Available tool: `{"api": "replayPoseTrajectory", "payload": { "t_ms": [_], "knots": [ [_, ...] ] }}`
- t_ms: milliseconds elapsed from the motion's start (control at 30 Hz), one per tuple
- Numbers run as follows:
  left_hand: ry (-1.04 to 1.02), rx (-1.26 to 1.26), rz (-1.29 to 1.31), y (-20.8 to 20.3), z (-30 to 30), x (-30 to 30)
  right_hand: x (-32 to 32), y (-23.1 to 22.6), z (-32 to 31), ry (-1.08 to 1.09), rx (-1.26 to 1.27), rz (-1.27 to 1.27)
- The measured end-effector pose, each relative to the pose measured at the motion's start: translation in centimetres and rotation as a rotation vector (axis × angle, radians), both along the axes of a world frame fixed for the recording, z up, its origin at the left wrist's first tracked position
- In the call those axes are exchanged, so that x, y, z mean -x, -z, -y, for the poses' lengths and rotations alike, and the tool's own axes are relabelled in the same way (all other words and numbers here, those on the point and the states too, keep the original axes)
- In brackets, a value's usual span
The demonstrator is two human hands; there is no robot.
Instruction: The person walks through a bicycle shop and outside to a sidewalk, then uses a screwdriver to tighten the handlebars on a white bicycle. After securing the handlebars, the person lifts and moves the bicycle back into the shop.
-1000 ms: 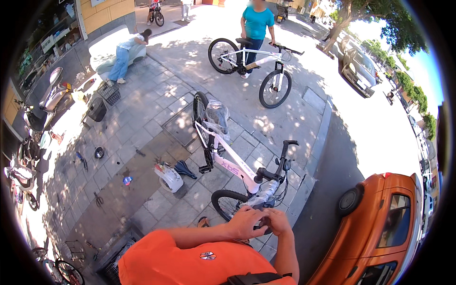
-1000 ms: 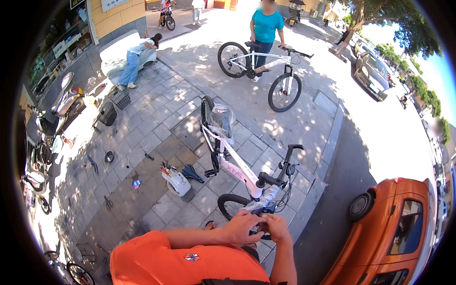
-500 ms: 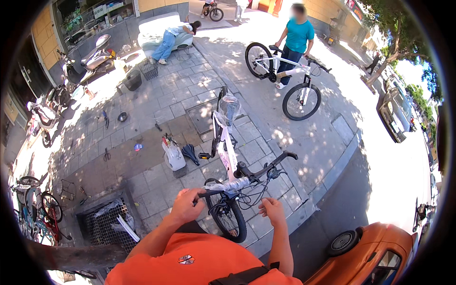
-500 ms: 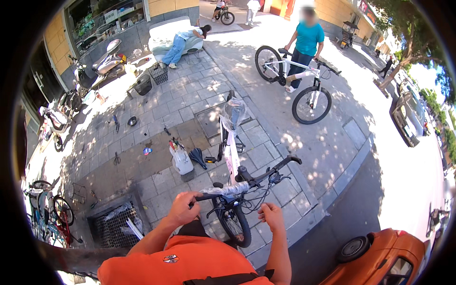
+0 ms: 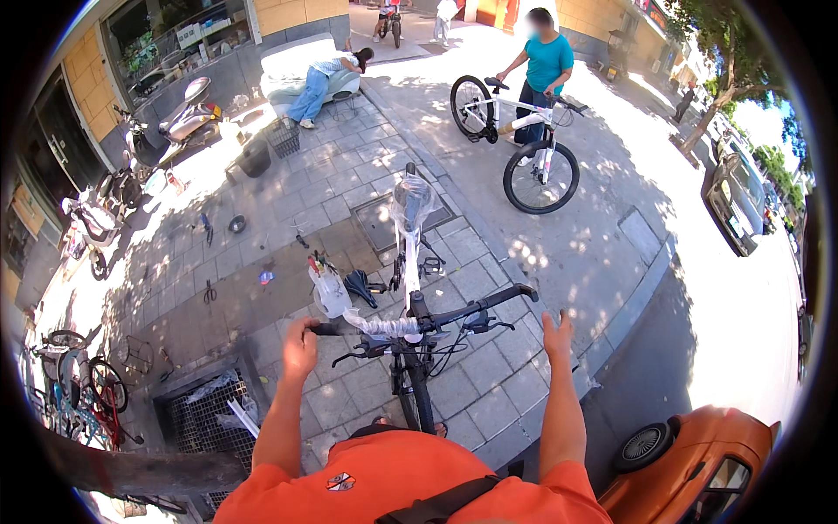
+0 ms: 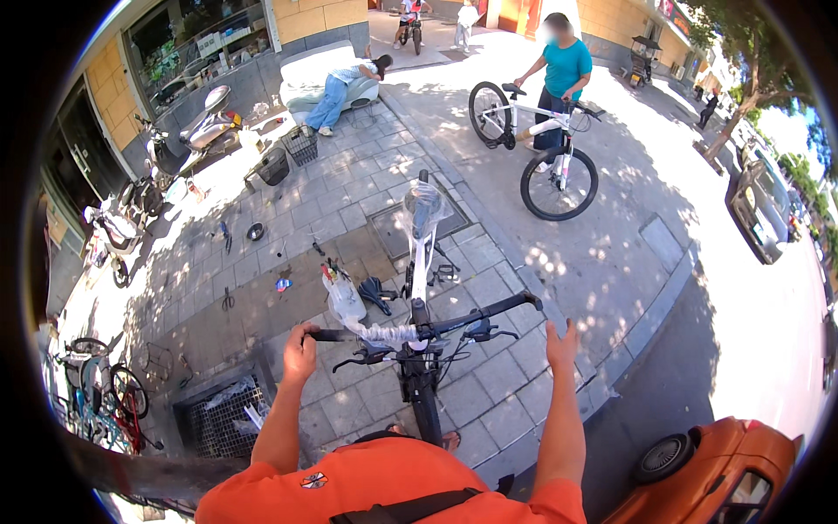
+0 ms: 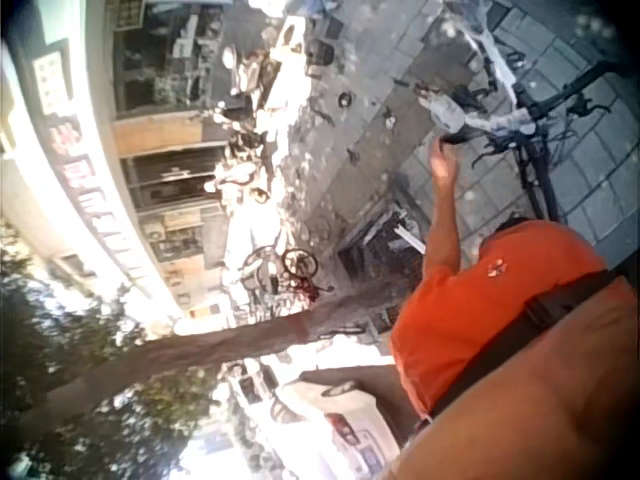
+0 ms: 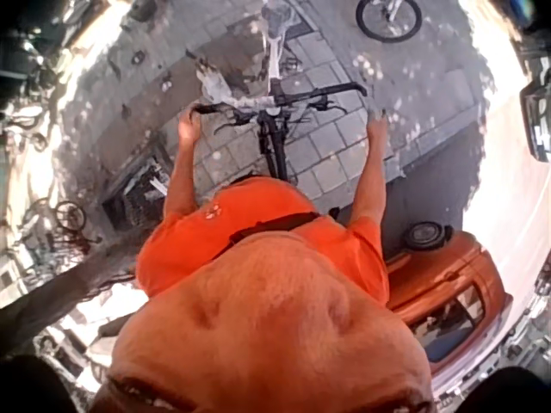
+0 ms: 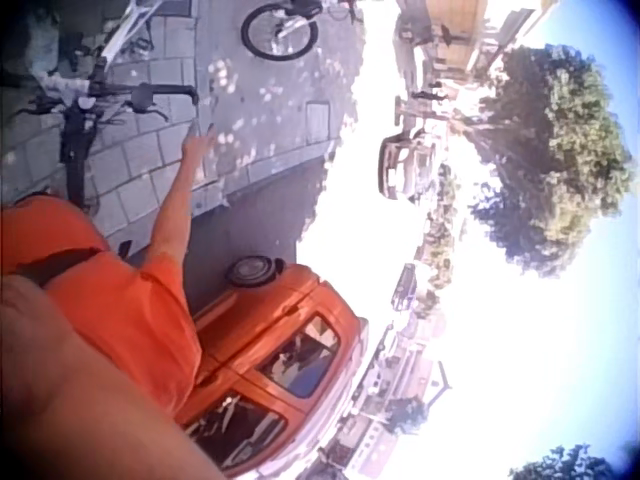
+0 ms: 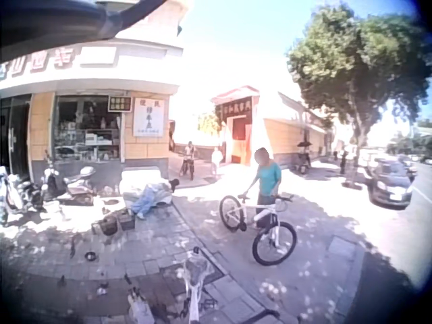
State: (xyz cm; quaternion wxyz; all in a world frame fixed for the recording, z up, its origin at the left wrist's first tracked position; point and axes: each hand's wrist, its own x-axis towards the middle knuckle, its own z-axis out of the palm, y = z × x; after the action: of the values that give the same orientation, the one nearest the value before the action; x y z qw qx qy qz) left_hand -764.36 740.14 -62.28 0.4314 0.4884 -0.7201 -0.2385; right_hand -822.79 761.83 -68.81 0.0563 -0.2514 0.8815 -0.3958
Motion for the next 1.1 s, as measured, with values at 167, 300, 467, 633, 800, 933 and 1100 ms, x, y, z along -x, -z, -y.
{"api": "replayPoseTrajectory", "payload": {
  "t_ms": [167,300,467,633,800,933,1100],
  "knots": [
    [-0.020,-0.136,-0.094,1.3,4.8,-5.1,-1.1,0.7,6.1,-0.051,0.138,0.234],
    [0.036,-0.115,-0.023,1.2,7.1,-7.3,-1.5,0.2,9.4,-0.166,0.109,0.396],
    [0.052,-0.253,-0.018,0.9,10.6,-8.2,-7.9,-7.2,11.8,-0.292,0.160,0.781],
    [0.017,-0.267,0.043,2.6,14.6,-7.0,-9.5,-7.3,12.5,-0.055,0.051,0.631],
    [-0.037,-0.228,0.133,2.1,18.9,-3.9,-8.0,-6.6,14.7,-0.095,0.012,0.492],
    [-0.011,-0.206,0.223,3.0,22.3,-3.6,-5.2,-5.9,19.4,-0.200,-0.026,0.465],
    [-0.044,-0.232,0.148,5.7,25.7,-4.3,-1.9,-6.1,24.9,-0.341,-0.073,0.452]
  ]
}}
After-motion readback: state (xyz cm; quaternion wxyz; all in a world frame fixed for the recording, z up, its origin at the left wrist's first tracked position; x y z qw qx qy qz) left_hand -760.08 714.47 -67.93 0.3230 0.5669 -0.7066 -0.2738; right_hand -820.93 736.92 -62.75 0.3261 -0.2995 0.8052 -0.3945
